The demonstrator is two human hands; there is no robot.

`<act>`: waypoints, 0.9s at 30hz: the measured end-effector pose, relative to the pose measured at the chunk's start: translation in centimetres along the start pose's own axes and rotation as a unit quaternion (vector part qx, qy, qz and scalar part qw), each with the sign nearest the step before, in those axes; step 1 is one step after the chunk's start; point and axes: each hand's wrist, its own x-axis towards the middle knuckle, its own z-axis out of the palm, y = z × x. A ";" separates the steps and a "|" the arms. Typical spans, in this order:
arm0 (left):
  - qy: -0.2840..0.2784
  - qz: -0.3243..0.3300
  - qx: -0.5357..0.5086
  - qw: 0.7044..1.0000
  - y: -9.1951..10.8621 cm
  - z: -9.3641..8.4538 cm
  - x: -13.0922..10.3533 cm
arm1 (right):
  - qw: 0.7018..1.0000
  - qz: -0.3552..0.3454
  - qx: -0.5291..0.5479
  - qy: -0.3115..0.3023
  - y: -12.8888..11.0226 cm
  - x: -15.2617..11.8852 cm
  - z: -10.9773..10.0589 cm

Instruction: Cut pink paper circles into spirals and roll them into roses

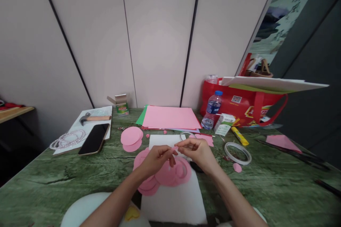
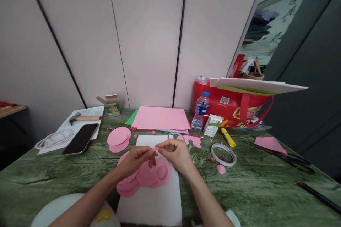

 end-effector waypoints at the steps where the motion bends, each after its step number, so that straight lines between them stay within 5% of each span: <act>1: -0.001 0.001 0.000 1.000 0.0 0.0 0.0 | 1.000 -0.006 0.006 0.003 0.1 0.0 0.0; 12: 0.003 -0.003 0.040 0.999 -0.4 0.0 0.2 | 0.997 0.006 0.078 -0.025 0.6 -0.1 0.1; 27: -0.012 -0.005 0.045 0.999 -0.6 0.4 0.4 | 0.996 -0.009 0.084 0.037 1.1 -0.4 -0.1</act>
